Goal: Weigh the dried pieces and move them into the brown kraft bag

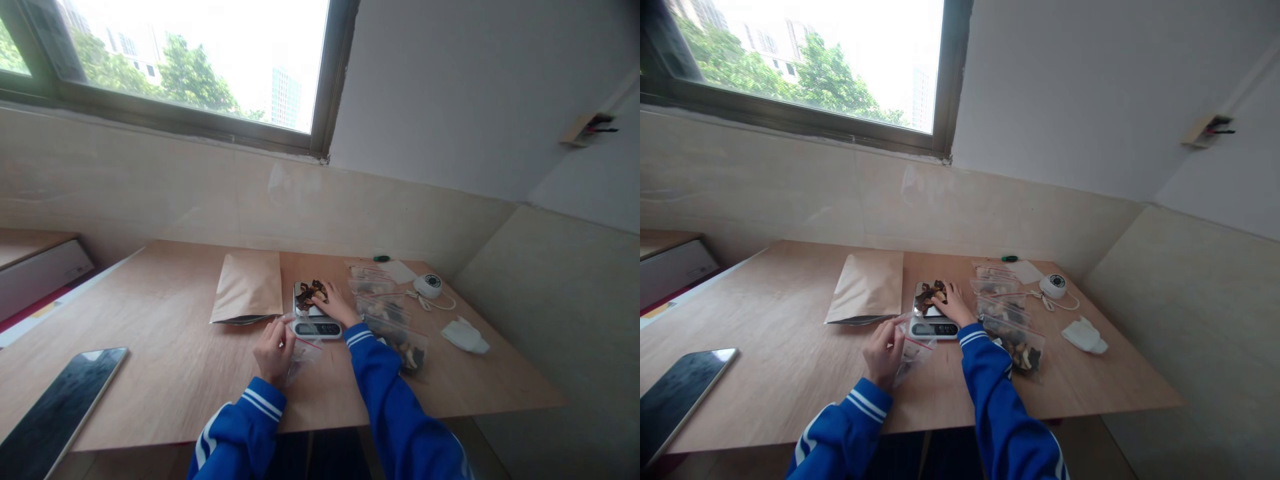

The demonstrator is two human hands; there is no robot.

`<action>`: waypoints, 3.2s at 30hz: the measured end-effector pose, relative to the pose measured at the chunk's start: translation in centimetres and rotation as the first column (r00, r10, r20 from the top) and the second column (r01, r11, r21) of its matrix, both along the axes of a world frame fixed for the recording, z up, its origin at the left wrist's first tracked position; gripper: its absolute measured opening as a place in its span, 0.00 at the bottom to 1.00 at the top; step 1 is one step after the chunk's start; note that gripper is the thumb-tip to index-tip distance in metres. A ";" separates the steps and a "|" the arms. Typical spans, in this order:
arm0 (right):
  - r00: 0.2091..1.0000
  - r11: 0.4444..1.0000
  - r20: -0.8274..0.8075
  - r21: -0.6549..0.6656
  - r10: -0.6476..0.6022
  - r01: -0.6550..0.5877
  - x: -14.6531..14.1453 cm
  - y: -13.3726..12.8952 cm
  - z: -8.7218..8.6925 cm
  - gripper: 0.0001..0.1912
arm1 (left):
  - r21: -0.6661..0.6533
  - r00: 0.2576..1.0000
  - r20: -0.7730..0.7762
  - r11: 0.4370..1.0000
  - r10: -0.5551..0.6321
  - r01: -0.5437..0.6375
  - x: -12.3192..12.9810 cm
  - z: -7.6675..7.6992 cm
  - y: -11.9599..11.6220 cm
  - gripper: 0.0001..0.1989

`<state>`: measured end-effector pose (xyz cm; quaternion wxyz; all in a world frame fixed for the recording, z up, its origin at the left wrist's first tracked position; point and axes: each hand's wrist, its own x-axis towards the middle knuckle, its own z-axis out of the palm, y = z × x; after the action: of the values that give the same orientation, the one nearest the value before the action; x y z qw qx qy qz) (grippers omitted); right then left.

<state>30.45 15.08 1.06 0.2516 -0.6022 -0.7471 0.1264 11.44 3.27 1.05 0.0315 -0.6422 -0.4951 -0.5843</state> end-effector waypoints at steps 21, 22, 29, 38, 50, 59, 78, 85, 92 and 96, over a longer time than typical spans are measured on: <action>0.796 0.967 -0.594 -0.115 0.115 -0.226 -0.7 -5.9 5.7 0.16 | -0.022 0.999 -0.006 0.999 0.044 -0.044 0.1 0.1 0.0 0.11; 0.773 0.928 -0.618 -0.183 0.147 -0.323 -0.9 -6.7 6.4 0.17 | -0.024 0.999 -0.003 0.999 0.040 -0.040 0.1 0.1 0.0 0.11; 0.745 0.793 -0.576 -0.254 0.335 -0.553 -2.7 -9.2 8.4 0.20 | -0.036 0.996 0.092 0.999 0.012 -0.008 0.0 -0.3 -0.1 0.12; 0.975 0.981 -0.174 0.162 0.136 -0.108 -3.5 -2.0 3.3 0.22 | -0.021 0.997 0.073 1.000 0.008 -0.007 -0.1 -0.4 -0.1 0.13; 0.983 0.963 0.183 0.260 0.022 -0.070 -3.1 -0.5 1.2 0.12 | -0.027 0.999 0.047 0.999 0.024 -0.023 0.0 -0.2 -0.1 0.13; 0.981 0.949 0.196 0.310 -0.003 -0.059 -2.2 -0.3 2.6 0.14 | -0.024 0.998 0.046 0.999 0.044 -0.043 0.1 -0.3 0.2 0.12; 0.828 0.952 -0.471 0.112 0.303 -0.285 -5.9 -9.2 6.7 0.14 | -0.151 0.987 0.147 0.987 0.072 -0.049 0.1 -0.2 0.4 0.13; 0.864 0.937 -0.370 0.058 0.341 -0.345 -7.0 -9.4 6.6 0.08 | -0.187 0.972 0.215 0.981 0.100 -0.060 0.0 0.2 0.4 0.14; 0.749 0.841 -0.522 -0.103 0.409 -0.531 -5.9 -9.4 7.2 0.11 | -0.179 0.973 0.209 0.982 0.095 -0.058 0.0 0.1 0.3 0.14; 0.811 0.808 -0.514 -0.331 0.279 -0.487 -5.3 -9.1 7.2 0.12 | -0.141 0.972 0.229 0.990 0.058 -0.026 0.0 0.0 0.2 0.14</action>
<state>25.10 6.01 8.22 0.2369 -0.4302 -0.7287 0.4772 11.47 3.43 1.09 -0.0584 -0.5595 -0.5477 -0.6193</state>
